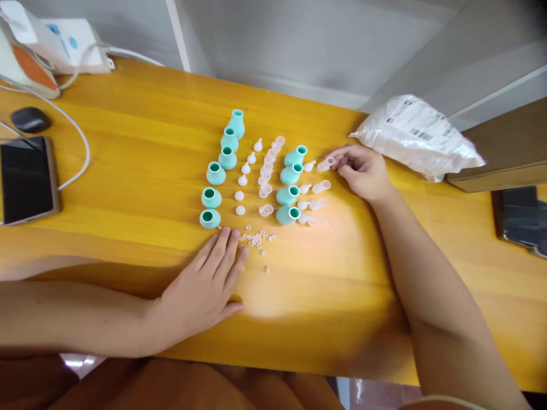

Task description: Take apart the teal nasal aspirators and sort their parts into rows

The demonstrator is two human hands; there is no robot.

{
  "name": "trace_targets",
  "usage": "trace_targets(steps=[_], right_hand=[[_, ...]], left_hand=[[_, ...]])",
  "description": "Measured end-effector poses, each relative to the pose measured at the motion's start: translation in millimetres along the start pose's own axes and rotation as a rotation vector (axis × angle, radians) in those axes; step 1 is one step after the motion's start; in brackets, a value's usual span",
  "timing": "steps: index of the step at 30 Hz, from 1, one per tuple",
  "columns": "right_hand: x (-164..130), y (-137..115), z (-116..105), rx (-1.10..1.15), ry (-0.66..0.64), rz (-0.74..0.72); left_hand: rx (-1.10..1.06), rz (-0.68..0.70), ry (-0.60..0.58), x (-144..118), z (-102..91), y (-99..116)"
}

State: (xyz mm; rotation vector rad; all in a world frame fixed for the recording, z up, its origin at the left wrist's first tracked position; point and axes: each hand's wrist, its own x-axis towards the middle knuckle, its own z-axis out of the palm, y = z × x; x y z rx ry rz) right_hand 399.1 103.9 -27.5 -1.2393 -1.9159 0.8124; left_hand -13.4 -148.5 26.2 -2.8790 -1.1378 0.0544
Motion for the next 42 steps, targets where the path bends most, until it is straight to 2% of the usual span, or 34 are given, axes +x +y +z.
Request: trace_targets(steps=[8, 29, 38, 42], right_hand=[[-1.3, -5.8, 0.2, -0.021, 0.008, 0.003], [-2.3, -13.3, 0.6, -0.102, 0.017, 0.02], [-2.0, -8.6, -0.2, -0.079, 0.013, -0.009], [-1.8, -7.0, -0.3, -0.062, 0.013, -0.02]], left_hand=[[-0.011, 0.025, 0.049, 19.2, 3.9, -13.8], [-0.113, 0.057, 0.06, 18.8, 6.4, -16.6], [-0.057, 0.08, 0.051, 20.8, 2.5, -17.8], [-0.045, 0.093, 0.093, 20.8, 2.9, -17.4]])
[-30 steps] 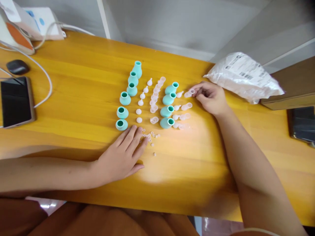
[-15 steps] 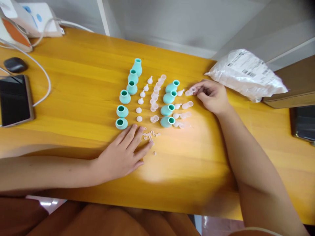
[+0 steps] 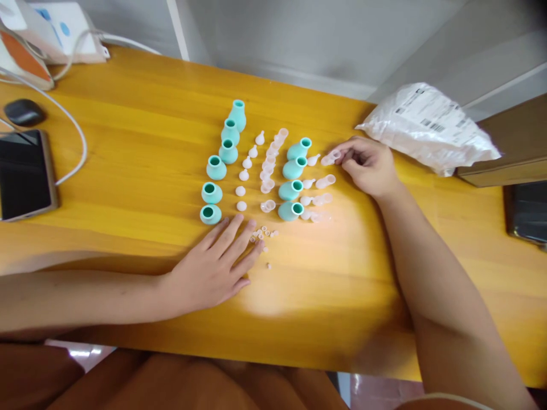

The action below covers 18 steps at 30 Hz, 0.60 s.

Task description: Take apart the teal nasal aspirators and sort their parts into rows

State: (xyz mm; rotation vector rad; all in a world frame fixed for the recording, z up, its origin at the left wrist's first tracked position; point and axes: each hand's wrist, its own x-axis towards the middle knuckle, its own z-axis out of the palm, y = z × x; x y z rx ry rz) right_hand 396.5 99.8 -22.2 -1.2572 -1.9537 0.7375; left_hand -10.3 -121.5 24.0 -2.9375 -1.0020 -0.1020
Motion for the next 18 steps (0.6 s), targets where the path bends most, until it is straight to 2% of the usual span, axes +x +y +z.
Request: trace_targets(steps=[5, 9, 12, 18], right_hand=[[0.1, -0.8, 0.0, -0.005, -0.001, -0.005], [0.3, -2.5, -0.2, -0.029, -0.008, -0.016], [0.5, -3.0, 0.1, -0.034, -0.01, -0.034], [0.3, -4.4, 0.0, -0.047, -0.012, -0.044]], left_hand=[[-0.043, 0.02, -0.01, 2.6, 2.0, -2.8], [-0.163, 0.146, -0.065, 9.1, 4.6, -11.5], [-0.216, 0.186, -0.094, 11.9, 6.4, -15.5], [-0.244, 0.221, -0.078, 14.4, 7.7, -16.9]])
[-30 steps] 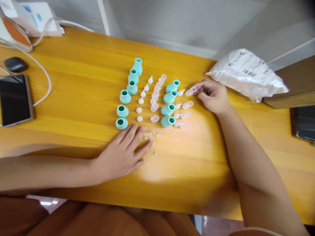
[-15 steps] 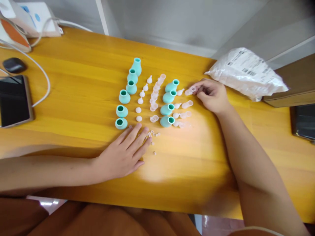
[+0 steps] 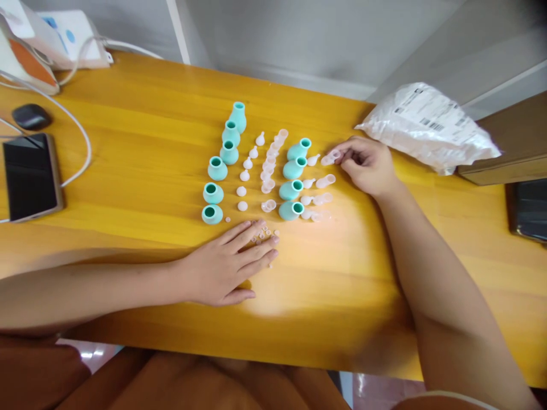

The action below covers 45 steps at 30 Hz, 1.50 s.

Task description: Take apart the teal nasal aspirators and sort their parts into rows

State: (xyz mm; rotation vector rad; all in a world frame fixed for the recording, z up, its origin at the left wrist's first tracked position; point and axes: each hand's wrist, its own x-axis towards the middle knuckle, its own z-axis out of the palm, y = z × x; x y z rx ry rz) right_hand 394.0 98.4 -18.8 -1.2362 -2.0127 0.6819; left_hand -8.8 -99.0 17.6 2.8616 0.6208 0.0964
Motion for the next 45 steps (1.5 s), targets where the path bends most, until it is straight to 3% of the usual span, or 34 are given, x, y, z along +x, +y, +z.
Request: trace_targets(steps=[9, 15, 27, 35, 40, 45], right_hand=[[2.0, 7.4, 3.0, 0.005, 0.04, -0.016], [7.9, 11.7, 6.3, 0.103, 0.111, 0.092], [-8.4, 0.0, 16.8, 0.118, 0.186, 0.124], [-9.9, 1.4, 19.8, 0.11, 0.169, 0.129], [-7.4, 5.4, 19.4, 0.119, 0.155, 0.115], [-5.4, 7.9, 19.2, 0.142, 0.159, 0.112]], left_hand=[[0.003, -0.01, 0.039, 1.4, 0.0, -1.5], [0.02, -0.015, 0.052, -0.4, 0.0, -3.3], [0.116, -0.006, -0.027, -4.2, 4.5, -5.1], [0.003, 0.001, -0.079, -2.1, 4.3, -11.2], [-0.068, 0.019, -0.049, -2.0, 9.6, -15.9], [-0.211, -0.009, 0.079, -0.2, 9.6, -22.2]])
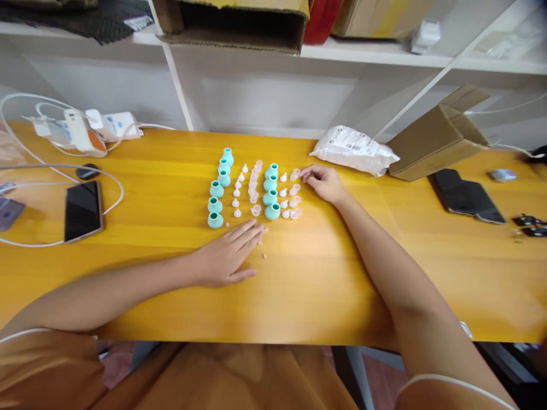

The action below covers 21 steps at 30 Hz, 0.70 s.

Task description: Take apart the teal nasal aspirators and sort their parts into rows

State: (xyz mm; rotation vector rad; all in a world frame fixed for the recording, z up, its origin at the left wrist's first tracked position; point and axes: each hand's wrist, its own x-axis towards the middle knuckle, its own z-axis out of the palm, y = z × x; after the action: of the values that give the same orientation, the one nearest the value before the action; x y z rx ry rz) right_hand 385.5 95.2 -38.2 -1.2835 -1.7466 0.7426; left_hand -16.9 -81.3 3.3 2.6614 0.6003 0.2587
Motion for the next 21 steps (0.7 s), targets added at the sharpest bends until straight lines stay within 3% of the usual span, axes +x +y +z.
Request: trace_targets(steps=[7, 12, 17, 21], right_hand=[[4.7, 1.8, 0.5, 0.065, 0.051, 0.028], [5.9, 6.4, -2.7, 0.096, 0.222, 0.024], [5.2, 2.9, -8.5, 0.095, 0.545, -0.033], [-5.7, -13.7, -0.1, 0.178, 0.581, 0.03]], left_hand=[[-0.335, 0.029, 0.376, 1.9, -10.0, -9.8], [-0.35, 0.097, 0.582, 5.5, -4.6, -8.0], [-0.283, 0.183, 0.596, 5.3, -2.5, -7.6], [-0.24, 0.299, 0.515, 2.8, -13.9, -3.0]])
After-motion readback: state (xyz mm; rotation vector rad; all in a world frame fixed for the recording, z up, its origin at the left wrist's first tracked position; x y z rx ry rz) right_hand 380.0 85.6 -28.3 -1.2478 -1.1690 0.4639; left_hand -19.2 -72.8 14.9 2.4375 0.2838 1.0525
